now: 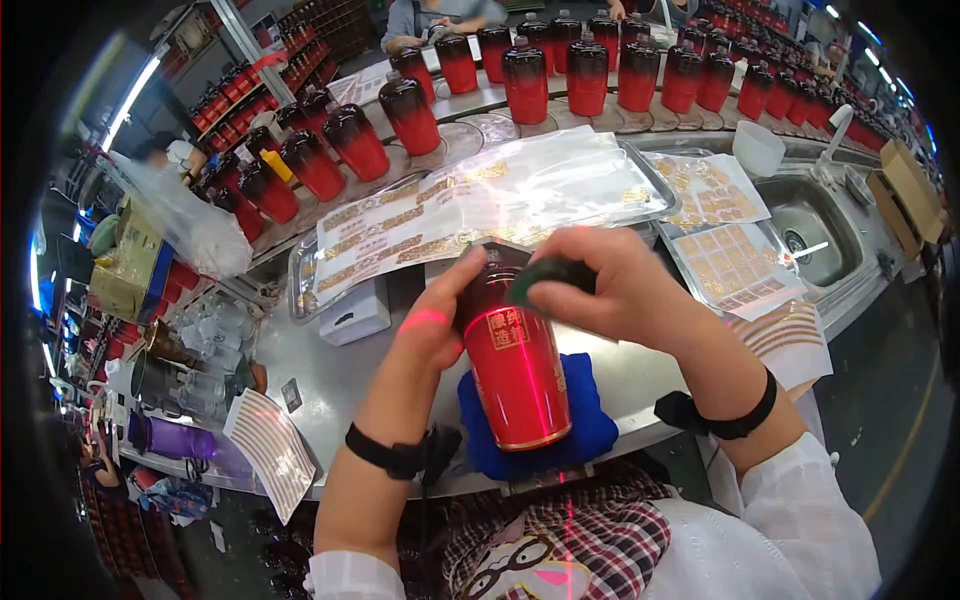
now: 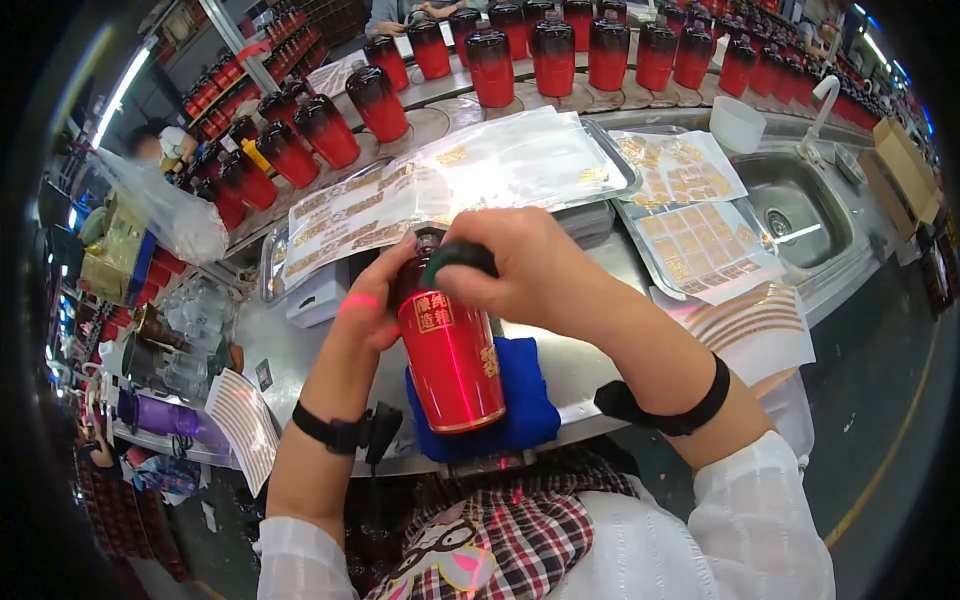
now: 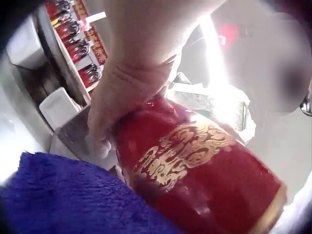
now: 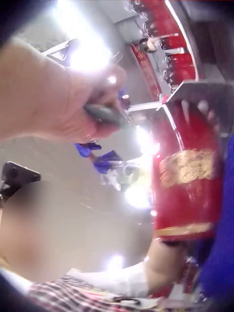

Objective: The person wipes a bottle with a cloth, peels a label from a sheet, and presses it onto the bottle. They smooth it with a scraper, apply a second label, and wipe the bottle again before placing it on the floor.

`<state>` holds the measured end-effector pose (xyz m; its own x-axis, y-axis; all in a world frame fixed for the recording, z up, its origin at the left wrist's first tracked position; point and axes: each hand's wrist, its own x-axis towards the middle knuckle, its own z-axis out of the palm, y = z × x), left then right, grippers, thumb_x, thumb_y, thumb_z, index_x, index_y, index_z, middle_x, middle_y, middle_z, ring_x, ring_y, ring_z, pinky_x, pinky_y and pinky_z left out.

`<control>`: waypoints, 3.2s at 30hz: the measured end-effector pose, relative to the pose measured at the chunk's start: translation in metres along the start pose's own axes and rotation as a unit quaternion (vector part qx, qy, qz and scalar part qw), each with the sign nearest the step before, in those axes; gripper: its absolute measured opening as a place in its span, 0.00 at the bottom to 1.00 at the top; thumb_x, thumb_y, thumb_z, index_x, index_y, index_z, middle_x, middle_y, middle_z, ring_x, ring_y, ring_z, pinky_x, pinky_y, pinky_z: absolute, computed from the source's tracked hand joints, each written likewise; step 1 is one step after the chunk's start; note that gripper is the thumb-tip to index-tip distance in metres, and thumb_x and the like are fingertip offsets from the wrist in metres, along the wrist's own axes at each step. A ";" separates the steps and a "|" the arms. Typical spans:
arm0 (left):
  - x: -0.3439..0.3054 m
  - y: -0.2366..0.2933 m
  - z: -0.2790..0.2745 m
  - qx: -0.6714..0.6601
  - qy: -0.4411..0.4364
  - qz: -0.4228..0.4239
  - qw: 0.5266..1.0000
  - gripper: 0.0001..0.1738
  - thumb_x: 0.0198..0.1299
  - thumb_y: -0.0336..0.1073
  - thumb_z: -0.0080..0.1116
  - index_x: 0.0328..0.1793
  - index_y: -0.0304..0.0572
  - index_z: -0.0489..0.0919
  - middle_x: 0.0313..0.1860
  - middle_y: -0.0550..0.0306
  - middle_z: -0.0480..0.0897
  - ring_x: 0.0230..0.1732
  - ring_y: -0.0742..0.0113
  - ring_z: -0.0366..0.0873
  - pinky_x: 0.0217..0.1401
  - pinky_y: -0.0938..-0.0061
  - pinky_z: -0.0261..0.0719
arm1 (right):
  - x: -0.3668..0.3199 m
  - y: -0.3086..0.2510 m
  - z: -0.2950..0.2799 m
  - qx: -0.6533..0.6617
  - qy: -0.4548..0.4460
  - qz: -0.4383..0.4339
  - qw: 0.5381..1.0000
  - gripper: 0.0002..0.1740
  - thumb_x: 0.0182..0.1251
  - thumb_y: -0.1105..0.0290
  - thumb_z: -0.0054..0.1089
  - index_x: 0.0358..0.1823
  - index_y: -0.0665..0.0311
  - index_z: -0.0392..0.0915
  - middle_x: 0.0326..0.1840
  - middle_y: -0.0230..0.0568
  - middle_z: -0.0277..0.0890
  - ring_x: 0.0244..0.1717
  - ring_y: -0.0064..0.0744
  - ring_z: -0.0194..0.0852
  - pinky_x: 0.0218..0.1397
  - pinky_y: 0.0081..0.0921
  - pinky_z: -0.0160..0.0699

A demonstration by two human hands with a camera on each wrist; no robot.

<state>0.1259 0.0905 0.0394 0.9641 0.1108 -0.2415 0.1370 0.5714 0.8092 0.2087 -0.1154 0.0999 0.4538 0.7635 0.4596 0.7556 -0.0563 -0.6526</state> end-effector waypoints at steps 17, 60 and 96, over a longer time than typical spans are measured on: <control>-0.058 0.032 0.020 0.170 -0.053 0.080 0.981 0.21 0.72 0.47 0.55 0.54 0.34 0.81 0.52 0.49 0.85 0.51 0.65 0.83 0.59 0.70 0.80 | -0.053 -0.069 0.006 -0.006 -0.075 -0.220 0.973 0.11 0.50 0.72 0.70 0.32 0.59 0.75 0.32 0.36 0.70 0.38 0.40 0.75 0.42 0.36 0.70; -0.561 -0.282 -0.001 0.338 0.879 0.145 0.303 0.15 0.63 0.37 0.64 0.51 0.35 0.82 0.49 0.46 0.85 0.49 0.56 0.84 0.55 0.67 0.79 | -0.039 -0.163 0.142 0.164 -0.189 -0.334 0.909 0.10 0.60 0.83 0.61 0.44 0.73 0.77 0.38 0.42 0.73 0.38 0.31 0.70 0.46 0.23 0.70; -0.835 -0.457 -0.154 0.123 0.952 -0.261 0.103 0.28 0.65 0.59 0.56 0.55 0.42 0.77 0.55 0.41 0.81 0.58 0.40 0.78 0.60 0.47 0.75 | -0.042 -0.156 0.175 -0.100 -0.254 -0.246 0.930 0.10 0.68 0.71 0.62 0.45 0.69 0.77 0.37 0.42 0.76 0.39 0.30 0.73 0.49 0.26 0.72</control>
<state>-0.7768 -0.1384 -0.2111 -0.9492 0.2085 0.2358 0.2836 0.8916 0.3531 -0.0109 -0.0260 0.0766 -0.2140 0.9312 0.2951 0.9089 0.3006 -0.2892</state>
